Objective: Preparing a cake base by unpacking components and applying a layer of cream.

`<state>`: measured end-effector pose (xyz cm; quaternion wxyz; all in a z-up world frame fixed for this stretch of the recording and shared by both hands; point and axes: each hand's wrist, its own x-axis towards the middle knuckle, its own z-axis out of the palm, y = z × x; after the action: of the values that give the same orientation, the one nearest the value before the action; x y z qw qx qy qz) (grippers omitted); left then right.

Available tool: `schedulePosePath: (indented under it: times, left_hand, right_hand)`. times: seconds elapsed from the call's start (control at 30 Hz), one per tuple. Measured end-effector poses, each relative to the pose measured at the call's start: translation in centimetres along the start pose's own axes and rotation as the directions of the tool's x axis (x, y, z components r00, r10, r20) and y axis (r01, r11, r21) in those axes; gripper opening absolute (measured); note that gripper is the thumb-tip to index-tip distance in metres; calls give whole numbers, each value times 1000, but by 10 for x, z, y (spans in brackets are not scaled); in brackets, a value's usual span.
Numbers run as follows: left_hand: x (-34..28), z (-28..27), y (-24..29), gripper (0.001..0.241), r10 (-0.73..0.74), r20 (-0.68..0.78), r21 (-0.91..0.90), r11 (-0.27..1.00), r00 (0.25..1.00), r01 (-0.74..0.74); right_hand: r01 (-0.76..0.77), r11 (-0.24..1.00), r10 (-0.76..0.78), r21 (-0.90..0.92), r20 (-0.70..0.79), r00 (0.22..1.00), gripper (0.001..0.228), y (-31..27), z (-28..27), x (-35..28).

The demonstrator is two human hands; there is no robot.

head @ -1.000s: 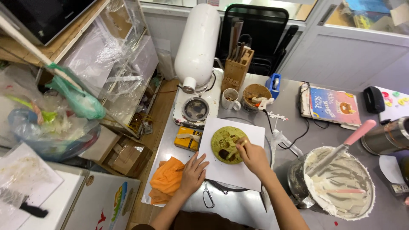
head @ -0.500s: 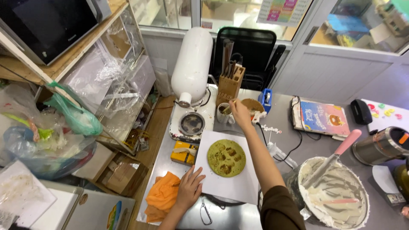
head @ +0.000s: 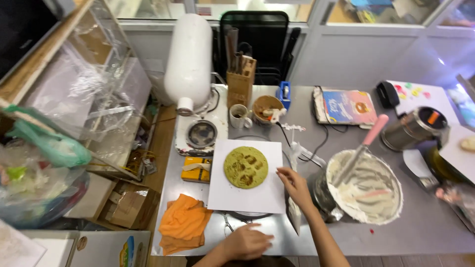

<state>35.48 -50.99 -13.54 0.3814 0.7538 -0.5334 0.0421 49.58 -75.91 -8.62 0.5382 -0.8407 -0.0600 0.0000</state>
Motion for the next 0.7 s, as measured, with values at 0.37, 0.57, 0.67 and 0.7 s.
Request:
schedulePosePath:
  times: [0.37,0.57,0.67,0.7]
  left_hand:
    - [-3,-25,-8,32,-447,-465,261,755,764,601]
    - [1,-7,-7,58,-267,-50,235,933,962,272]
    - [-23,-44,-27,69,-589,-180,224,756,788,615]
    - [-35,-59,-35,72,-768,-274,188,547,578,816]
  right_hand:
    - [-281,898,159,-338,-347,924,59,121,33,-135]
    - [-114,874,-20,-473,-268,963,59,91,47,-109]
    - [-38,868,-102,-496,-251,963,53,89,51,-109]
    - [-17,868,-131,-497,-261,956,49,86,51,-109]
